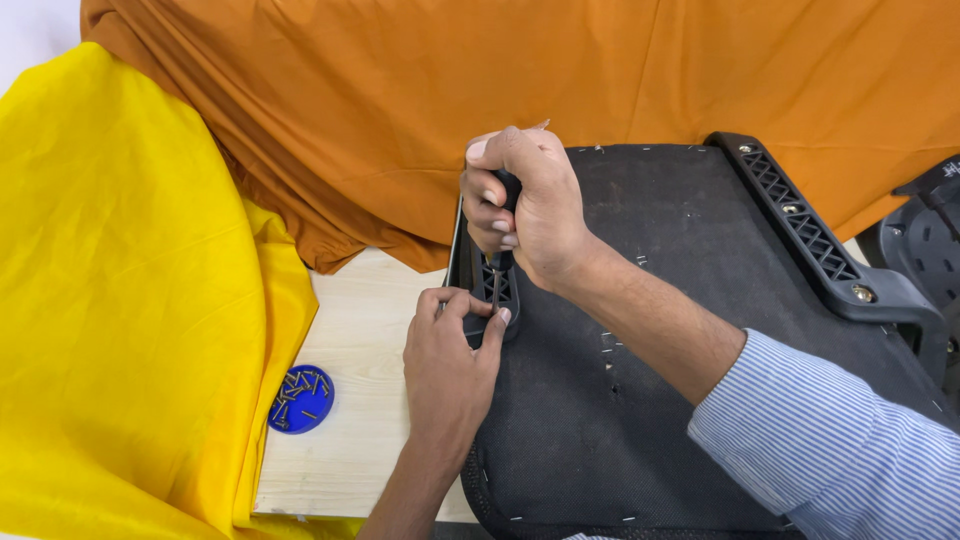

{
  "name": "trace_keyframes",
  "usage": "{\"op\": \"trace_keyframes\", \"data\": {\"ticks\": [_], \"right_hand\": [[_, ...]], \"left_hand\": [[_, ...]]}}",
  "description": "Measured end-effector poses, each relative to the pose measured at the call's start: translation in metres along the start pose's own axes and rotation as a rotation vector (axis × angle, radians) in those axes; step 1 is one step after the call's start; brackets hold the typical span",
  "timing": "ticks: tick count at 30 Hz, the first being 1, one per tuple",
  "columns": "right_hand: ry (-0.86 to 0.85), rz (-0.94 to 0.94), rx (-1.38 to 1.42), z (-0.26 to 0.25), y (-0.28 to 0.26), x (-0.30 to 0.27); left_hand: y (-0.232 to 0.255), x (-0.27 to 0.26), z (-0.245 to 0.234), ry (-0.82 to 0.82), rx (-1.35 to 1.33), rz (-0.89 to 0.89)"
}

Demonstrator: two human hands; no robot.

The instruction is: The person uses a screwdriver to tighten screws on the underside of a black office chair seat, securing two plastic brackets. They work on multiple screw locations on both brackets, switching between a black-handled and a red-handled screwdriver.

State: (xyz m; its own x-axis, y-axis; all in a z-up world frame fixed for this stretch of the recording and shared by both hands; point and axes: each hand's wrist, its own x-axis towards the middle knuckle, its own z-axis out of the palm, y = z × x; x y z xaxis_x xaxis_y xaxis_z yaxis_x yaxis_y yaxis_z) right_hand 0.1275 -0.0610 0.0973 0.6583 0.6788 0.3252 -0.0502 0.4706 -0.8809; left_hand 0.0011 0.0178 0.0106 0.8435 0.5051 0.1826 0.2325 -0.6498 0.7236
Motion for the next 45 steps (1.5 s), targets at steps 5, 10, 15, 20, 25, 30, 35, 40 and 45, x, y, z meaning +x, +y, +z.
{"op": "trace_keyframes", "data": {"ticks": [5, 10, 15, 20, 25, 30, 35, 40, 45], "right_hand": [[0.054, 0.004, 0.0, 0.009, -0.001, -0.005], [0.098, -0.043, -0.097, 0.017, 0.002, -0.009], [0.182, -0.065, -0.059, 0.011, 0.0, -0.01], [0.166, -0.072, 0.001, 0.002, 0.0, -0.014], [0.124, -0.177, -0.392, -0.024, -0.017, -0.024], [0.253, 0.136, -0.807, -0.07, -0.046, -0.057], [0.309, 0.3, -0.699, -0.112, -0.041, -0.1], [0.548, 0.178, -0.643, -0.137, -0.022, -0.149], [0.507, 0.373, -1.136, -0.151, -0.025, -0.169]], "left_hand": [[0.001, 0.001, -0.002, -0.022, 0.017, 0.002], [0.002, 0.001, -0.001, -0.058, 0.028, -0.03], [0.0, 0.0, 0.001, -0.021, 0.039, 0.019], [-0.003, -0.003, 0.006, 0.029, 0.034, 0.05], [-0.004, -0.007, 0.012, 0.067, 0.041, 0.071], [-0.006, -0.005, 0.012, 0.02, 0.119, 0.077], [-0.005, -0.006, 0.013, 0.039, 0.136, 0.111], [-0.002, -0.007, 0.014, 0.188, 0.256, 0.401], [0.015, -0.005, 0.028, 0.037, 0.275, 0.529]]}}
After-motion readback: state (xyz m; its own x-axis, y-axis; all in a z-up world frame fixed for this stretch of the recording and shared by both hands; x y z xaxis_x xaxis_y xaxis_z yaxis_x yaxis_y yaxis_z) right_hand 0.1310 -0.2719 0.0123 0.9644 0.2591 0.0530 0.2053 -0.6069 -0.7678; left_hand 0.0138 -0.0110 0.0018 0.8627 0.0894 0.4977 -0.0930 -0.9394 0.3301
